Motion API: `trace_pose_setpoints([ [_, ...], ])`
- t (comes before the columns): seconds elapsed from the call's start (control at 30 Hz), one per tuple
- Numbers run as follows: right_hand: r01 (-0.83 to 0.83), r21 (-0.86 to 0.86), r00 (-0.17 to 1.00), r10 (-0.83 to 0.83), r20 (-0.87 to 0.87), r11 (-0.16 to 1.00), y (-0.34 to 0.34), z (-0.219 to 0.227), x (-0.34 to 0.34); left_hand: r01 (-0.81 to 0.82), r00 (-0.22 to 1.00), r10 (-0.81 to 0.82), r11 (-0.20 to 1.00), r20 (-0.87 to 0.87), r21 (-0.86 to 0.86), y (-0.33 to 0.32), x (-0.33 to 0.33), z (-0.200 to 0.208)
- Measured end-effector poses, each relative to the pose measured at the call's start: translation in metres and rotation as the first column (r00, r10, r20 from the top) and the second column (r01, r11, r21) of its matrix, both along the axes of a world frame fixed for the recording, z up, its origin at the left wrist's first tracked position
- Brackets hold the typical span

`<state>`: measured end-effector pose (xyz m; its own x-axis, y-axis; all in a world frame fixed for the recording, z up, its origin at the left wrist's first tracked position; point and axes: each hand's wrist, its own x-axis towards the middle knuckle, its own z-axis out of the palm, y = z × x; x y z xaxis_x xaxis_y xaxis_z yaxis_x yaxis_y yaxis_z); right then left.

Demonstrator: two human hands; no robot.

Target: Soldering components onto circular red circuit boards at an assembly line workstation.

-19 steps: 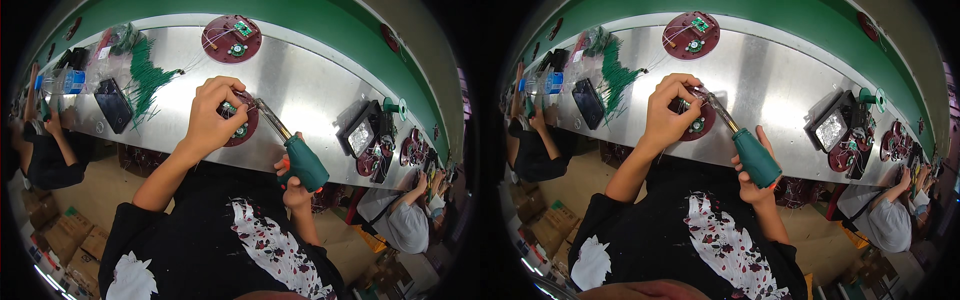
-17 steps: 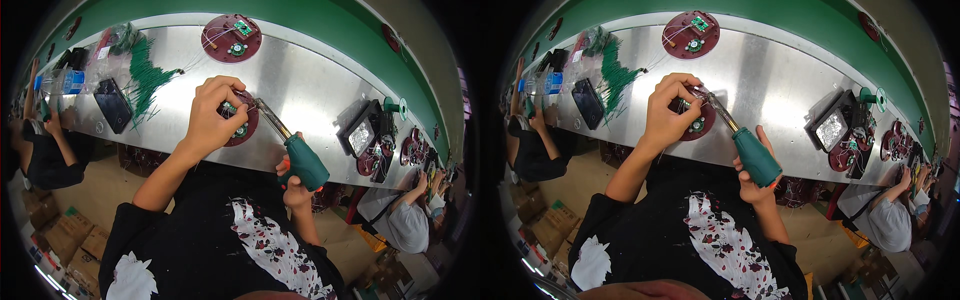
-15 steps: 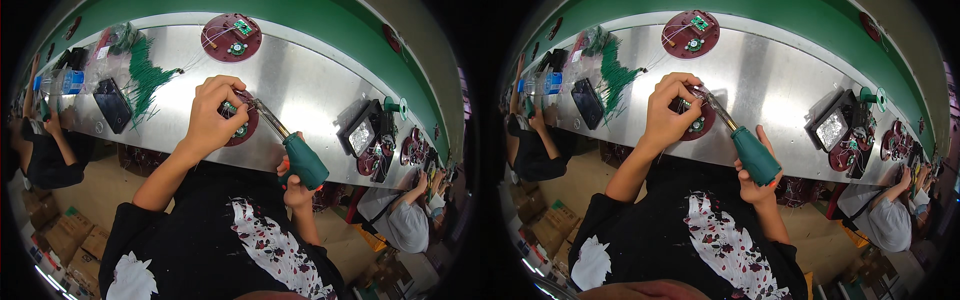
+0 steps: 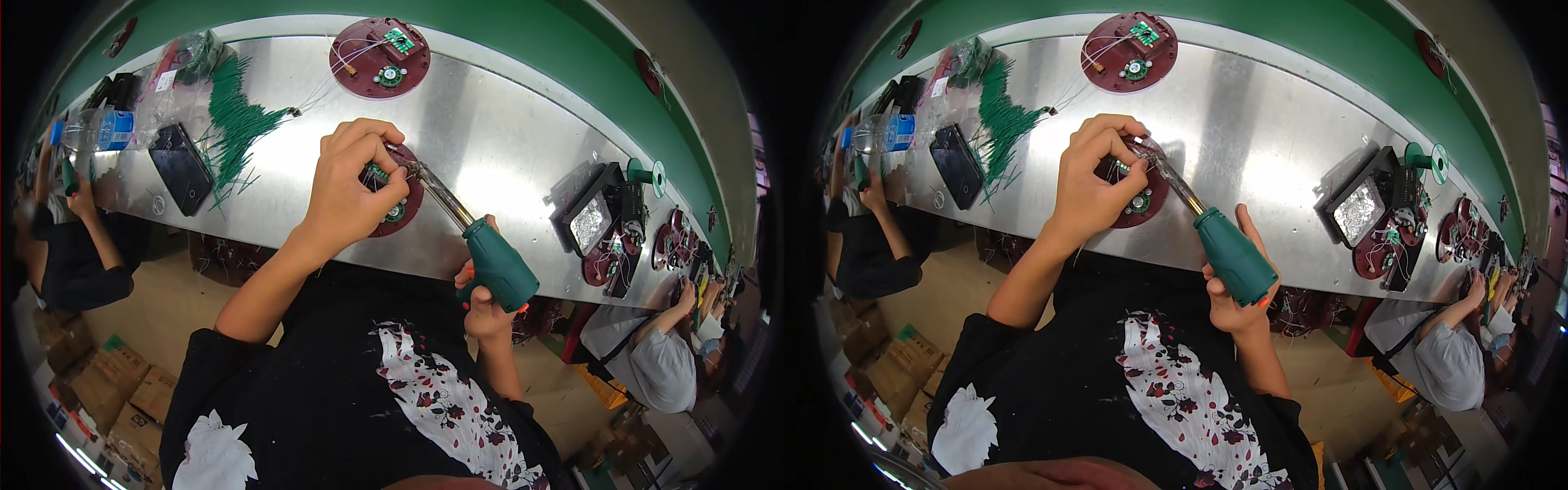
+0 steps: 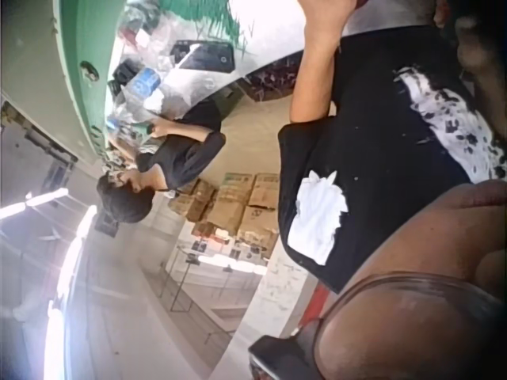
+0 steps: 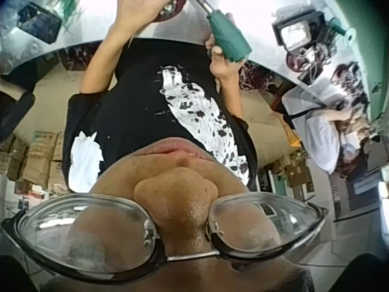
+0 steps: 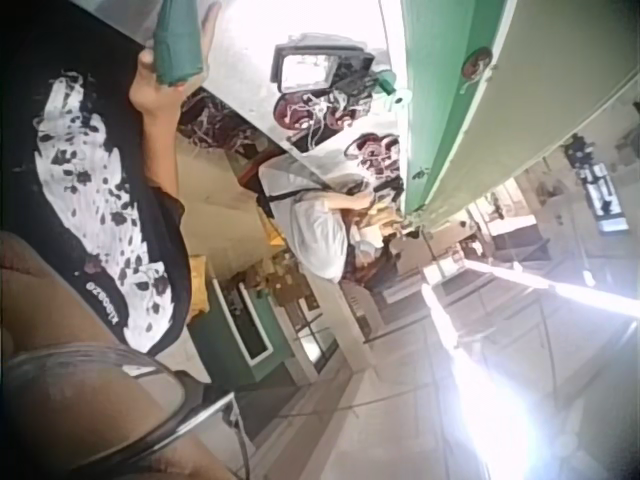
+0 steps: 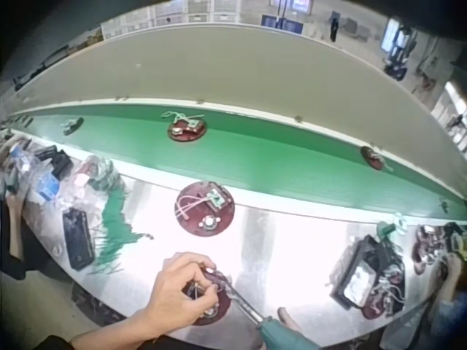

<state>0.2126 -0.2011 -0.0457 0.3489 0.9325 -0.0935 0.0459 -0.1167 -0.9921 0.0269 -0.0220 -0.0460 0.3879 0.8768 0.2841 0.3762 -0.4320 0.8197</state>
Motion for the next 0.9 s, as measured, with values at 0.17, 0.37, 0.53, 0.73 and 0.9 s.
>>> trace_pose_setpoints([
  [0.17, -0.04, 0.003, 0.998, 0.039, 0.052, 0.999, -0.001, 0.001, 0.003, 0.003, 1.0, -0.003, 1.0, -0.005, -0.001, 0.0, 0.0, 0.001],
  [0.37, 0.069, 0.141, 0.997, -0.075, 0.034, 0.988, -0.005, -0.009, -0.003, 0.003, 1.0, -0.003, 1.0, -0.008, 0.019, 0.0, 0.0, 0.0],
  [0.53, 0.087, 0.116, 0.994, -0.095, 0.06, 0.989, -0.01, -0.01, 0.001, 0.002, 1.0, -0.002, 1.0, -0.011, 0.009, 0.0, 0.002, 0.001],
  [0.73, 0.094, 0.119, 0.993, -0.102, 0.066, 0.988, -0.009, -0.008, -0.001, -0.021, 1.0, 0.021, 1.0, -0.004, 0.015, -0.001, 0.004, -0.001],
  [0.9, 0.096, 0.178, 0.991, -0.111, 0.078, 0.979, -0.011, -0.014, 0.003, -0.035, 0.999, 0.035, 0.999, -0.013, -0.019, -0.003, 0.006, 0.0],
])
